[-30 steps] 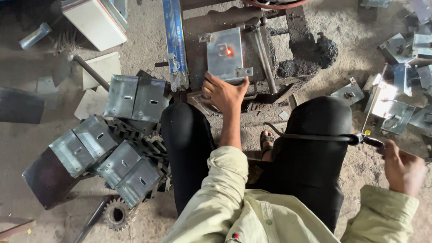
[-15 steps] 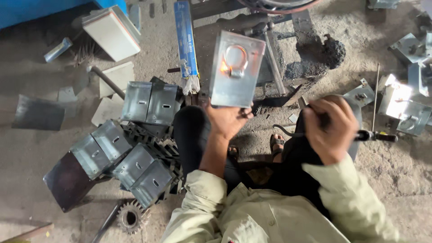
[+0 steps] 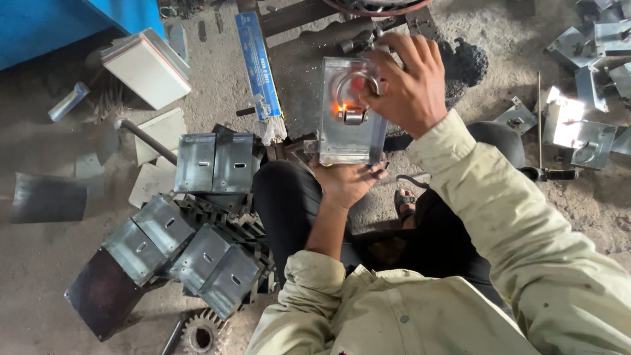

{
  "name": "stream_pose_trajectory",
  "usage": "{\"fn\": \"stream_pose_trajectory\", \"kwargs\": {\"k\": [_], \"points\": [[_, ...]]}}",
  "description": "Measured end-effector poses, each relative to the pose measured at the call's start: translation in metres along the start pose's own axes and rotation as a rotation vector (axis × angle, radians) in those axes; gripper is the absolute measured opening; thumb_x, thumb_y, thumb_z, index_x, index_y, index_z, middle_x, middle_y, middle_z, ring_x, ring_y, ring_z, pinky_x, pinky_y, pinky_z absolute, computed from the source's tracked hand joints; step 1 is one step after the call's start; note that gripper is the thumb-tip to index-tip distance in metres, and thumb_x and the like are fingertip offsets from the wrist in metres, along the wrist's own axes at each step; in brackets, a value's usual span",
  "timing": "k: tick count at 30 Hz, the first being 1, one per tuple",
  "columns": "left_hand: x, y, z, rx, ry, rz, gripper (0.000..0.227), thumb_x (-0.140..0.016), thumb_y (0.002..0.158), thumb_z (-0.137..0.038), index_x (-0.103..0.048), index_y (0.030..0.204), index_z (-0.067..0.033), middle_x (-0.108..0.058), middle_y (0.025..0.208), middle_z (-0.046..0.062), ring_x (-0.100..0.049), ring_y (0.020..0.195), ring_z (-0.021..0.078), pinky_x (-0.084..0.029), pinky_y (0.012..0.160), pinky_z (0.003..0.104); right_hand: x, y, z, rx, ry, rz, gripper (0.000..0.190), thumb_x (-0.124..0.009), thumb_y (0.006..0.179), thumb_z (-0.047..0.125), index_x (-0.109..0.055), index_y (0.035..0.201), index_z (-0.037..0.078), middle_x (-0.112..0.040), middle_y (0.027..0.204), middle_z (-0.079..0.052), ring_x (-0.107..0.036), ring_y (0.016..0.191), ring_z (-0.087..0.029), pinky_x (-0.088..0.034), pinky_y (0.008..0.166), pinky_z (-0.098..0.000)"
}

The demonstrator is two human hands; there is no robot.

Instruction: The person sits on the floor and welds metal handles onto small rectangular metal boxes. They pick up a box, place a handle on it, and use a welding torch to secure it, repeating this process for several boxes.

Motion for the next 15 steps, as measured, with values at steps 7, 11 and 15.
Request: {"fn": "stream_pose_trajectory", "kwargs": {"k": [7,11,15], "points": [[-0.005,-0.002,0.009,-0.062,0.016,-0.112,0.09,-0.033,0.078,-0.076,-0.057,0.133,-0.009,-0.059,0.116,0.019,-0.049,0.088,0.0355,-0.041,0.081,0.05,0.005,-0.012,0.014,-0.054,0.081,-0.051,0.038,-0.084,0.094,0.014,-0.069,0.126,0.001,-0.069,0.124,-0.013,-0.067,0.114,-0.032,-0.057,0.099,-0.0426],[0.005,0.0,0.014,-0.08,0.001,0.009,0.093,-0.035,0.077,-0.081,-0.056,0.134,-0.0095,-0.058,0.113,0.017,-0.047,0.085,0.0319,-0.039,0.081,0.048,-0.003,-0.019,0.017,-0.102,0.161,-0.094,0.038,-0.081,0.093,0.008,-0.067,0.128,0.001,-0.07,0.13,-0.017,-0.069,0.122,-0.035,-0.057,0.106,-0.0434],[0.016,0.0,0.015,-0.077,0.046,0.069,0.094,-0.035,0.077,-0.082,-0.055,0.134,-0.0095,-0.058,0.112,0.016,-0.046,0.085,0.0287,-0.037,0.081,0.045,-0.005,-0.025,0.016,-0.149,0.257,-0.1,0.036,-0.084,0.094,0.005,-0.067,0.125,0.0,-0.069,0.132,-0.015,-0.068,0.126,-0.034,-0.057,0.108,-0.0436]]}}
Point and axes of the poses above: each hand's wrist, its own y-axis towards the middle knuckle, its own x-axis out of the back of the hand, z = x × y, the point moved 2 cm from there along y, towards the middle knuckle
